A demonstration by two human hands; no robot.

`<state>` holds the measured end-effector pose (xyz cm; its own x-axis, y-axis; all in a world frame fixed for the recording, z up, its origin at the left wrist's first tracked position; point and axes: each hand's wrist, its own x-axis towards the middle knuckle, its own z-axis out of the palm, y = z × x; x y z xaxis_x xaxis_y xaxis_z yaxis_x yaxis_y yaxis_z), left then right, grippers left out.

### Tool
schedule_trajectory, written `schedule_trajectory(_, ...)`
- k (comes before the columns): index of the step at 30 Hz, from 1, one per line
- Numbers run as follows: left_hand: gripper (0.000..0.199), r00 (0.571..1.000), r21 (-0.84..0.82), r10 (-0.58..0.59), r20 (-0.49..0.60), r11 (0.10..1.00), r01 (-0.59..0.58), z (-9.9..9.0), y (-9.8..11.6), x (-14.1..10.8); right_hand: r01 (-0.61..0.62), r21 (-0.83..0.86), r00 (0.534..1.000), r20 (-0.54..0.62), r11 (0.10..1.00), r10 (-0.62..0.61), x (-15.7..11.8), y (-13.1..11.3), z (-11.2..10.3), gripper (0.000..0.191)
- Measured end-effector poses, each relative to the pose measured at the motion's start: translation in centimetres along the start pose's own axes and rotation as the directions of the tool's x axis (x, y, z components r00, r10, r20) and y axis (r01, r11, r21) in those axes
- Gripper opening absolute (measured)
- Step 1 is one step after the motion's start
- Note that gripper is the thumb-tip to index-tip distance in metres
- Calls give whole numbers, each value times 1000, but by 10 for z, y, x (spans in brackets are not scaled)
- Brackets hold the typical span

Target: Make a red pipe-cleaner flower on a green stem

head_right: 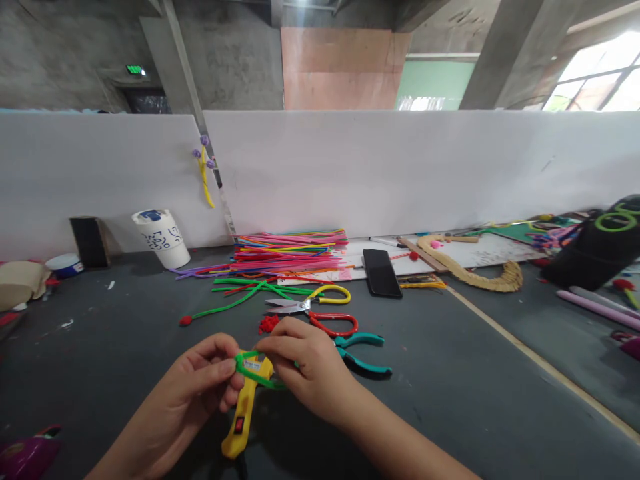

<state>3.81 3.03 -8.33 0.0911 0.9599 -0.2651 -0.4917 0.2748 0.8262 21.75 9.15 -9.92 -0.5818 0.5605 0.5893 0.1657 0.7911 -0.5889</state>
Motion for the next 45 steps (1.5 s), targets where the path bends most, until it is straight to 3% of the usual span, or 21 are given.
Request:
schedule_trajectory(17,18,1000,18,10,16,1000,-10,-1,-3,4,14,33,1000,27,999,-15,-1,-3,3,25)
schedule_trajectory(21,15,997,109,72,42,991,-76,-2,-7,6,-79,90,997,3,993,80,-4,-8,10,19)
schedule_trajectory(25,11,976,326,219,-12,923,-203,-2,-12,5,-118,96,991,-58,988,124,-9,-17,14,30)
schedule_trajectory(29,16,905,523,412,-108,797,-301,1,-17,4,59,-128,998,36,990,-55,-12,-23,16,27)
schedule_trajectory(31,16,867,626,483,-119,715,-312,3,-18,3,180,-288,983,95,941,-159,-12,-22,17,17)
schedule_trajectory(33,13,862,671,497,-99,673,-311,4,-17,2,254,-394,967,134,884,-218,-11,-20,19,17)
schedule_trajectory(40,18,898,648,436,-53,700,-302,0,-15,6,371,-501,929,187,782,-320,-7,-17,16,25)
schedule_trajectory(45,19,859,703,511,25,602,-378,-8,-20,12,303,-368,950,39,879,-311,-8,-13,19,26)
